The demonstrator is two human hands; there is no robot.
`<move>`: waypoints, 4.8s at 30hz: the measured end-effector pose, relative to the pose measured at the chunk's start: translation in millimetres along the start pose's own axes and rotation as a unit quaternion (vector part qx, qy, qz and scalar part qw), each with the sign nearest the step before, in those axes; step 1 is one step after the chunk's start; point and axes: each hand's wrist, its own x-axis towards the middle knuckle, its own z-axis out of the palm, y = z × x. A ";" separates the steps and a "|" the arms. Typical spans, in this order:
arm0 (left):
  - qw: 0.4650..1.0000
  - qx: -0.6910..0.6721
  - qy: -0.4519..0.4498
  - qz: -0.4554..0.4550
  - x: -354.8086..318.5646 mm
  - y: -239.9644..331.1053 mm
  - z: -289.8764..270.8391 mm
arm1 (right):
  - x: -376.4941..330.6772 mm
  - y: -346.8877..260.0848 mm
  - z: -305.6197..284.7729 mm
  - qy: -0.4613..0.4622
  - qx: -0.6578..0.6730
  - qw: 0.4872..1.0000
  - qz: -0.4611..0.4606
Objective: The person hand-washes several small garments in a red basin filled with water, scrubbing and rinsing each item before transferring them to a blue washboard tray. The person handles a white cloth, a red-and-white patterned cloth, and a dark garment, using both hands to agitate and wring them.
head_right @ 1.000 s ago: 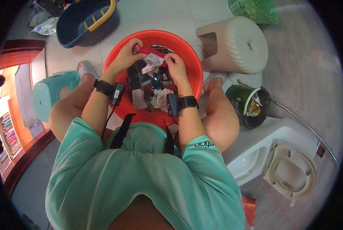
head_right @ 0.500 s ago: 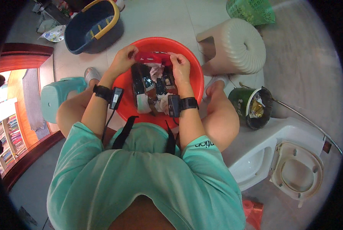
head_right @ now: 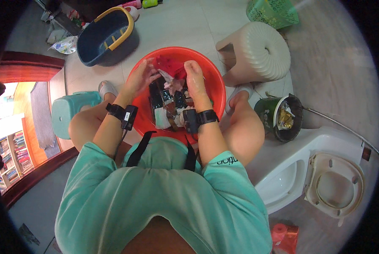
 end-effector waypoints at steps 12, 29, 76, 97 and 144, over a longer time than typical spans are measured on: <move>0.956 0.282 0.055 0.063 -6.9 -16.7 10.2 | -11.3 -17.9 30.2 -0.103 -0.303 0.947 -0.020; 0.938 0.162 0.288 0.109 0.8 9.6 21.1 | -11.3 -42.7 20.8 0.077 -0.552 0.805 -0.205; 0.933 -0.071 0.332 -0.120 -44.7 -73.7 12.7 | -13.1 -3.2 -37.9 0.364 -0.009 0.927 0.088; 0.990 -0.088 0.059 -0.094 -54.9 -93.7 36.6 | -34.9 31.5 -2.8 0.019 0.208 0.894 0.395; 0.953 -0.291 -0.081 0.018 -31.8 -54.2 10.2 | -37.8 30.8 0.6 0.013 0.309 0.820 0.481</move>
